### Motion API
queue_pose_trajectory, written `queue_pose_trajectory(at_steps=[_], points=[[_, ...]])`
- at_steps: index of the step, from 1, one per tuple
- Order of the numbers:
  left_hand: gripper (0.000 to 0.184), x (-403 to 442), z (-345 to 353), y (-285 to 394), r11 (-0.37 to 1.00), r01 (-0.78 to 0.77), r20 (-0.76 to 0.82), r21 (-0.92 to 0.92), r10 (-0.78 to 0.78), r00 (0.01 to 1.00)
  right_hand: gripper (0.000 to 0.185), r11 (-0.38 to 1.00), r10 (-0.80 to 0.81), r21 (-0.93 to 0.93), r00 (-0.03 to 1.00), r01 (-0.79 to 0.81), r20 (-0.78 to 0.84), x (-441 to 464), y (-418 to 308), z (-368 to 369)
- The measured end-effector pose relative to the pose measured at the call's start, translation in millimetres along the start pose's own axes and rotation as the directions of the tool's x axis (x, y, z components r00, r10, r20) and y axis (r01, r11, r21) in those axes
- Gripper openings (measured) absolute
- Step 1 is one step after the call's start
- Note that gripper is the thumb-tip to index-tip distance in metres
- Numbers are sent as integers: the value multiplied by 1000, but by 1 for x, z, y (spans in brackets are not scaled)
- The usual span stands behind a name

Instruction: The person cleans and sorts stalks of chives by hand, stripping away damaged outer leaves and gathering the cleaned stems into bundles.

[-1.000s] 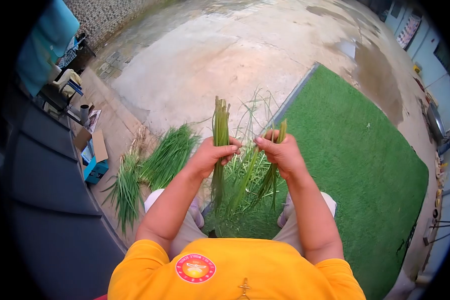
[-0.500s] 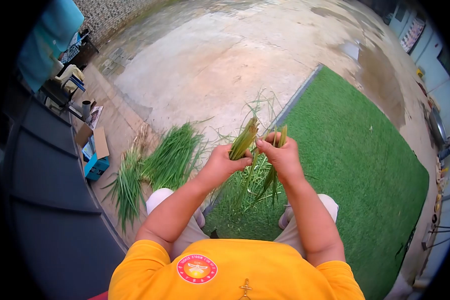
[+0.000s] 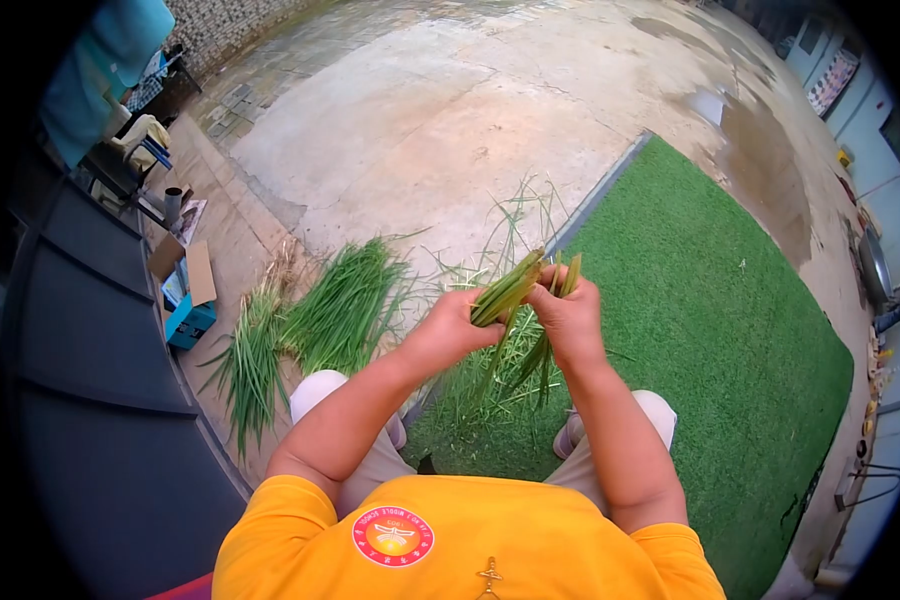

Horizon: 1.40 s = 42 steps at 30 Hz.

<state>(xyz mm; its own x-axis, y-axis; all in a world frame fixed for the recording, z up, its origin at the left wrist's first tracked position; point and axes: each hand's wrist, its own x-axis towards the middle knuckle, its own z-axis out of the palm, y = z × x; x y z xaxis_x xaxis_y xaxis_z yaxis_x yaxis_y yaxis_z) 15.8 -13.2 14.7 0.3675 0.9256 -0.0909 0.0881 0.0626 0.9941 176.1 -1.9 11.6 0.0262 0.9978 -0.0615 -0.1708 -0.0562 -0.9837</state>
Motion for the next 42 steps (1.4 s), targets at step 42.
queue_pose_trajectory(at_steps=[42], points=[[7,-10,-36,10,971,220,172,96,-234,957,11,937,216,-348,798,-8,562,10,2,-9]])
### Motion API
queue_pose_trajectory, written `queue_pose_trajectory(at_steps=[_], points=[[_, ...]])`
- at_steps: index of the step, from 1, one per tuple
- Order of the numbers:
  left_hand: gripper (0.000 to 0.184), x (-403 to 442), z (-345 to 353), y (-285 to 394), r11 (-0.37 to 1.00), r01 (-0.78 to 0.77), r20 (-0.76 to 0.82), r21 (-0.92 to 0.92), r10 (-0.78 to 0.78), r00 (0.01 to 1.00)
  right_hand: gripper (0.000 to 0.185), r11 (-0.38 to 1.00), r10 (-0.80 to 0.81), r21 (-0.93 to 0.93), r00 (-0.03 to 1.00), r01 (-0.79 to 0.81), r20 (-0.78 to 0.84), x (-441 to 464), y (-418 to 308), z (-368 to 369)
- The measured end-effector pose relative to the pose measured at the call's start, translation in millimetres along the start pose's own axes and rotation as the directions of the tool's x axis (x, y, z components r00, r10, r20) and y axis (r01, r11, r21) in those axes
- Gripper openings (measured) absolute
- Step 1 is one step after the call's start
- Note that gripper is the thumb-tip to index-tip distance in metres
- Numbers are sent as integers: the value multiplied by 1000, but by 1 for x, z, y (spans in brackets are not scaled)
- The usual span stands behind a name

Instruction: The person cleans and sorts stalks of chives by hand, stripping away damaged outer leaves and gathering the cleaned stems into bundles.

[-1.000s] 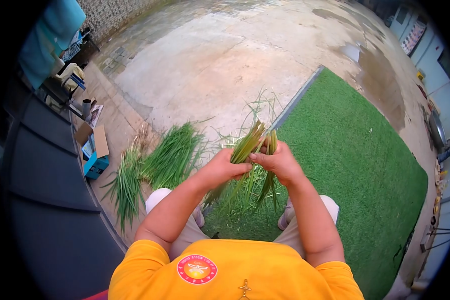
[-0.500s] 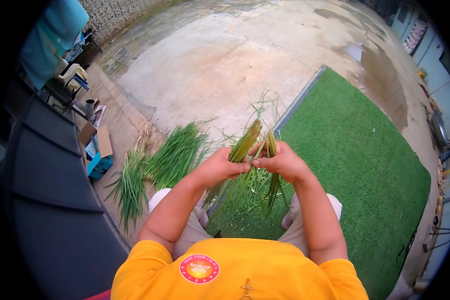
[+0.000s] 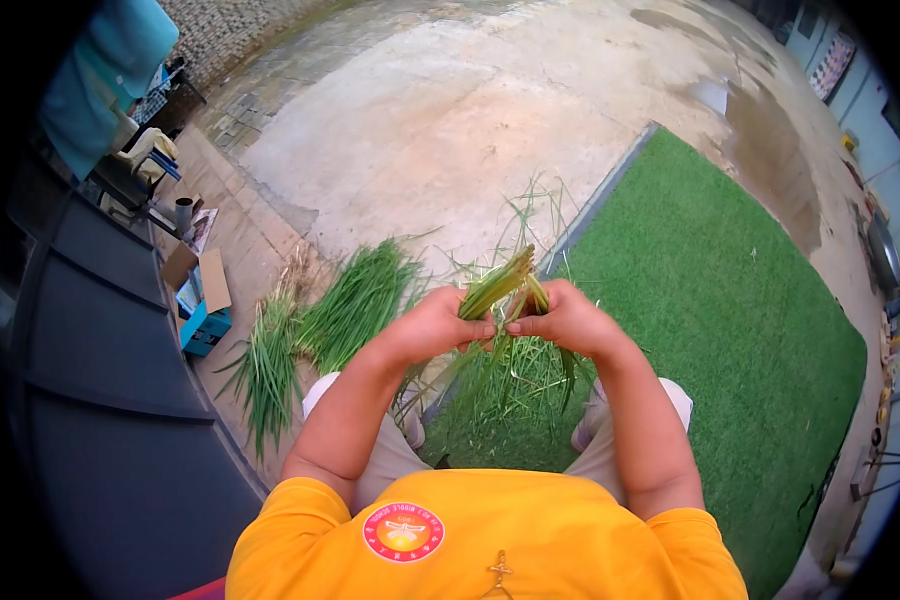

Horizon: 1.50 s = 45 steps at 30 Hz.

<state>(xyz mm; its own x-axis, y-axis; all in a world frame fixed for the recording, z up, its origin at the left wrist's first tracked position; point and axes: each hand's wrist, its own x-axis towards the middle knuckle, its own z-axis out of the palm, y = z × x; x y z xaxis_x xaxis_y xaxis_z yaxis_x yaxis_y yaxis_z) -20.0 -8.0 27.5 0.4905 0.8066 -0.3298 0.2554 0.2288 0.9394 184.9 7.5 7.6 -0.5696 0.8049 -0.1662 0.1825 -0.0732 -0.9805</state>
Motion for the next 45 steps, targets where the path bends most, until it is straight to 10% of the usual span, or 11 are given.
queue_pose_trajectory(at_steps=[10,16,22,38,45], points=[[10,-7,-22,6,993,17,-39,-115,-22,999,7,994,-12,-108,999,8,-33,-4,2,-4],[26,1,-39,-2,979,-181,-531,-94,104,841,11,974,27,228,992,2,-121,-7,-9,-11],[32,3,18,1,944,-93,-101,-318,64,993,13,874,83,483,970,40,-230,4,-2,3],[11,18,26,-6,974,-16,-70,-224,0,998,12,694,63,662,893,282,-446,-6,2,-10],[10,22,23,-7,991,43,-10,-126,-44,999,13,427,286,761,726,488,-626,4,18,-30]])
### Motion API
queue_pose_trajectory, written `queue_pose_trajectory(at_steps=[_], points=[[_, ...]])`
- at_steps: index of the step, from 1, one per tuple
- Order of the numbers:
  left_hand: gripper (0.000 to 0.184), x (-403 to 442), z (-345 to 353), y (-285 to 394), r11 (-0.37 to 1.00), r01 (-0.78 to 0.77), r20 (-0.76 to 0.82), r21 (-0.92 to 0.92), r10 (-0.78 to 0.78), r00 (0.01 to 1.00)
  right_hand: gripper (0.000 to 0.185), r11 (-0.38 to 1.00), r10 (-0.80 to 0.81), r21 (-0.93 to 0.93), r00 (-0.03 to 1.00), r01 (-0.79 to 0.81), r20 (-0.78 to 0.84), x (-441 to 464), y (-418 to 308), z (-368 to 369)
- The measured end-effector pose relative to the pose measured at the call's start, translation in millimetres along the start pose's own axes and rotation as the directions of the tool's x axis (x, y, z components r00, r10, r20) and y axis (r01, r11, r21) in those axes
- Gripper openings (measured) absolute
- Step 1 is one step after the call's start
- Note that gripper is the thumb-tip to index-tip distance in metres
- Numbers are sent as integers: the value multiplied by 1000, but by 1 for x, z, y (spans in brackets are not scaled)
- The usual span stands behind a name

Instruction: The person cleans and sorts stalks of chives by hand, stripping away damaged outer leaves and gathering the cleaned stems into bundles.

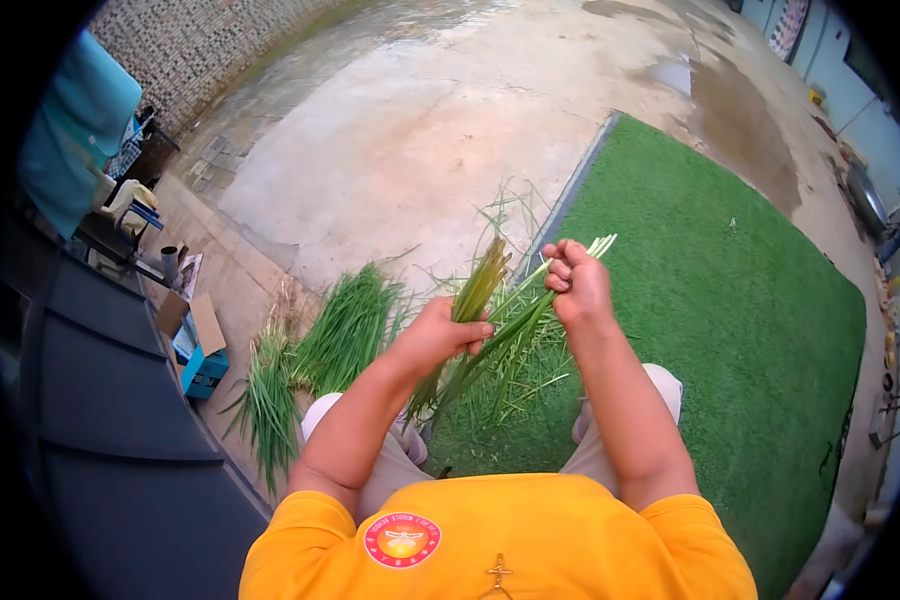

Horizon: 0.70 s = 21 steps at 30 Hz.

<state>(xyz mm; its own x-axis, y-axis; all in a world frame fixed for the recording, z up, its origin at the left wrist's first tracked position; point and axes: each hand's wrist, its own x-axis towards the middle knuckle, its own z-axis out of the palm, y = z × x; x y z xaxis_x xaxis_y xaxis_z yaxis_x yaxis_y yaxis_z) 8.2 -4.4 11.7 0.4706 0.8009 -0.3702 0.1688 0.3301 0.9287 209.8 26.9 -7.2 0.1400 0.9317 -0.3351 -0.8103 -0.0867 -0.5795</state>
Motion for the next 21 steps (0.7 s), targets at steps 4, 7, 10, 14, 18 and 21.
queue_pose_trajectory(at_steps=[4,7,10,14,18,21], points=[[10,-12,-11,0,999,-5,-120,-34,1,993,17,976,-218,4,976,218,-13,20,-57,-15],[10,-13,-20,1,997,-45,-152,-66,35,988,19,981,-125,-134,984,142,129,9,-53,-1],[13,-16,-20,1,998,-27,-171,-54,18,985,20,884,26,-463,982,64,185,-17,-27,22],[16,-9,-13,-4,996,-53,-165,69,64,984,19,844,212,-536,923,-6,323,-29,4,32],[16,-10,-21,2,994,-61,-138,-95,48,989,14,968,-113,-201,979,147,168,12,-20,17],[15,-14,-39,5,993,-51,-115,-106,38,993,16,981,-195,4,980,195,52,48,-60,-9]])
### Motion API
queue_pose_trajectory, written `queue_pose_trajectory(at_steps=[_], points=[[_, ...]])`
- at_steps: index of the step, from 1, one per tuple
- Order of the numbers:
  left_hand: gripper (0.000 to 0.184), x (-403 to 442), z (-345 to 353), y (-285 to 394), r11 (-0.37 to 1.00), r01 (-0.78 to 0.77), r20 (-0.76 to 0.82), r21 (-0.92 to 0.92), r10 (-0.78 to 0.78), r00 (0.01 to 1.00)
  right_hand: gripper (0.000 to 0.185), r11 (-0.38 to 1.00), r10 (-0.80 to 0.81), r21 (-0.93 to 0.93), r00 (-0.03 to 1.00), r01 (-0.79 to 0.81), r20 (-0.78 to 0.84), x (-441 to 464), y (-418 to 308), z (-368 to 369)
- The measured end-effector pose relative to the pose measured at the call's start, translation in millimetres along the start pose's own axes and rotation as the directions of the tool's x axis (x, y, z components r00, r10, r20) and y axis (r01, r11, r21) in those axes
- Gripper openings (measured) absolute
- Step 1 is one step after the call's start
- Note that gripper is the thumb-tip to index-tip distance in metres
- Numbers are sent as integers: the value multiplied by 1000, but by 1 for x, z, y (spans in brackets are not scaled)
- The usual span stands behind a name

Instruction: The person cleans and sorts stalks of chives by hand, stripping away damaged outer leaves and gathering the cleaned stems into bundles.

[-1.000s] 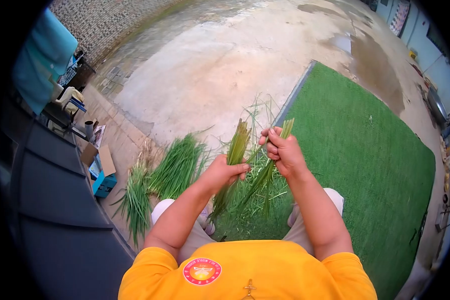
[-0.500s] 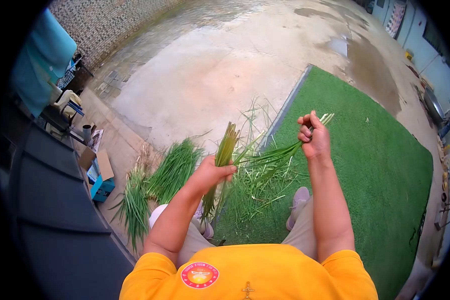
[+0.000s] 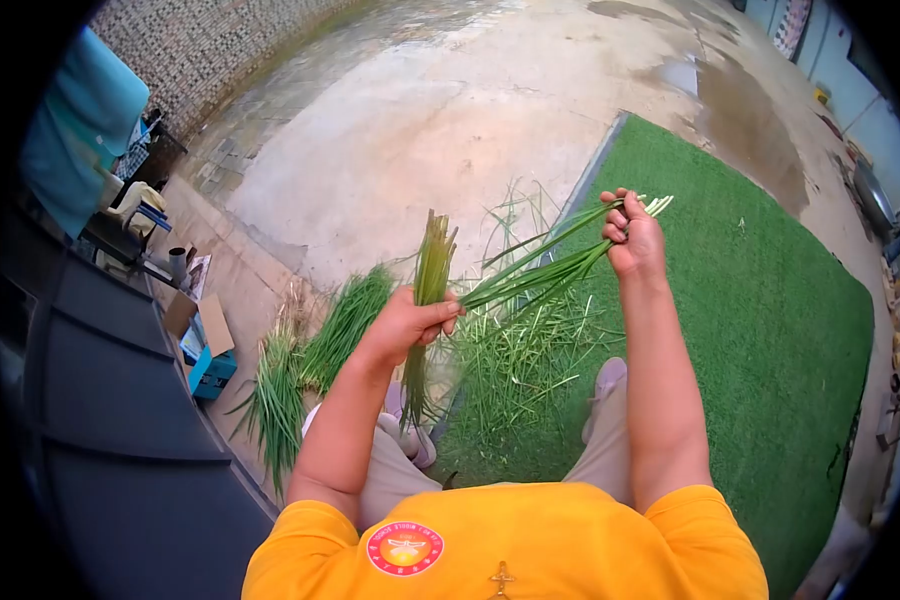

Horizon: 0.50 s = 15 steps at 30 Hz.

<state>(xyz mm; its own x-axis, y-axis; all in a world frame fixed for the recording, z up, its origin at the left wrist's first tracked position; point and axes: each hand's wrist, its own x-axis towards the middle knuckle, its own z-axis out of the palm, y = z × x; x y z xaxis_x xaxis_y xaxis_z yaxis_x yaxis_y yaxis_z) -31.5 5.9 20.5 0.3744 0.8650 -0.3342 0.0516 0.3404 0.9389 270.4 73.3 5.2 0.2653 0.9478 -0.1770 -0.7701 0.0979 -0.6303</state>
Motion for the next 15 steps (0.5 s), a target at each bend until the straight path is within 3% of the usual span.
queue_pose_trajectory(at_steps=[4,10,13,15], points=[[12,-11,-4,4,1000,-10,-1,-9,10,1000,16,999,1,-35,1000,-2,-19,-5,-13,-11],[12,-18,-1,-5,983,-55,38,176,49,998,17,992,-65,-105,998,65,0,-22,-26,-19],[16,-15,-6,-12,973,-12,-7,231,14,1000,17,976,-186,-113,983,185,-3,-27,-41,-28],[25,-15,-11,-10,979,21,-168,201,13,986,18,926,-355,-152,934,345,-43,-33,-57,-37]])
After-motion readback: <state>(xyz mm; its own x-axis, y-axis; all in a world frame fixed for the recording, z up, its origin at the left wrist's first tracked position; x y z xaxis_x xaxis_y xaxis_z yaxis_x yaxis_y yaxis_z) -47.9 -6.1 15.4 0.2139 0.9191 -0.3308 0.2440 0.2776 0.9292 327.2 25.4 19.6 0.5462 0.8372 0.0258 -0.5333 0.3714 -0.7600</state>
